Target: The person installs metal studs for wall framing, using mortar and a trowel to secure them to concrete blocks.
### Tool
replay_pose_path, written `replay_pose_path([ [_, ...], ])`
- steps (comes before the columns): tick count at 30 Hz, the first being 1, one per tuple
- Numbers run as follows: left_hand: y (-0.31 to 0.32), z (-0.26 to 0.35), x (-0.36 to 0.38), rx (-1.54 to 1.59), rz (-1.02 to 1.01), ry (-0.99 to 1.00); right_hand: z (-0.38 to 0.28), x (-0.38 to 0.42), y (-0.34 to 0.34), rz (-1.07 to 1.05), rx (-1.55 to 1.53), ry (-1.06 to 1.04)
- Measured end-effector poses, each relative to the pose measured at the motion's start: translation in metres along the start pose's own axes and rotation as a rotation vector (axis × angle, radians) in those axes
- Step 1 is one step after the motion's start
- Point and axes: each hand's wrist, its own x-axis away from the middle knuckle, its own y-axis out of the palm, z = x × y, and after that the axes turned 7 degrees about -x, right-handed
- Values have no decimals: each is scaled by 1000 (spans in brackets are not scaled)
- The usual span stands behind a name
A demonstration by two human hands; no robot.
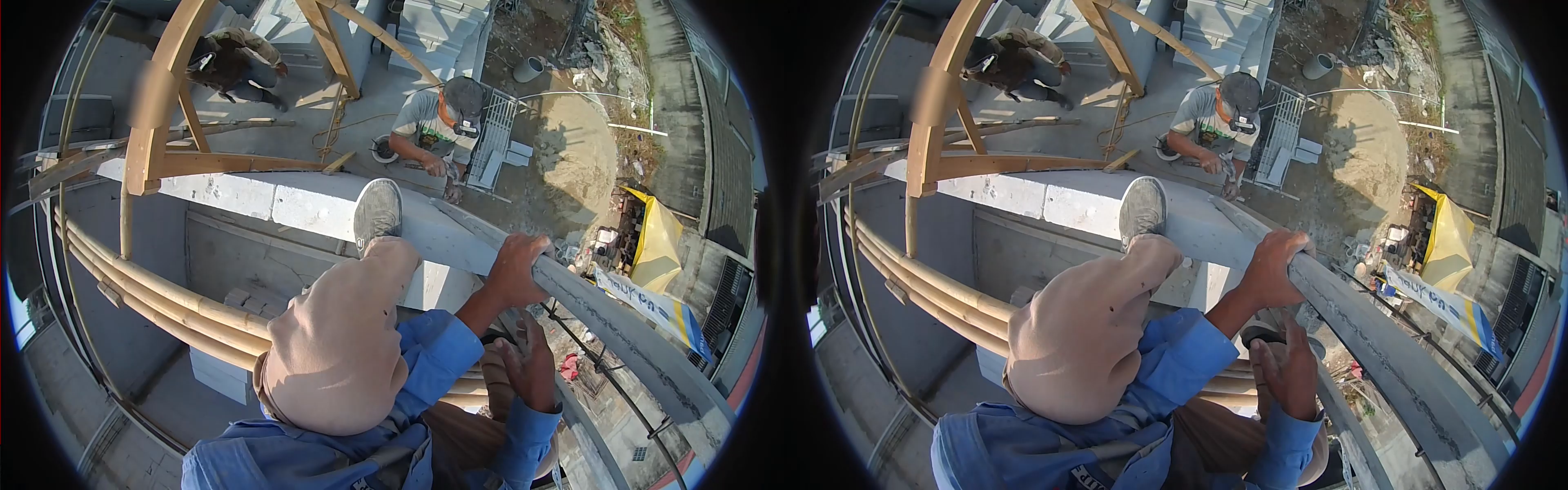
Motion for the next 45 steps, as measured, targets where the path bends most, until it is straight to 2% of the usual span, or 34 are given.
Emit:
replay_pose_path([
  [9,7,-6,2,-9,66,60,-5,-1,0,-2,-10,18],
  [14,-1,-2,0,-14,8,48,4,-2,3,13,-11,-46],
  [19,-4,-1,-1,-7,-51,72,-2,-2,1,37,23,24],
  [22,1,-6,-2,-45,-32,81,-2,-3,3,28,27,-27],
  [24,1,-8,2,14,-68,-20,-2,-1,2,30,25,-14],
  [30,-6,0,-3,-55,-33,60,-6,-2,0,14,34,4],
  [45,-7,2,-2,-47,-100,-21,-2,-3,3,5,18,1],
])
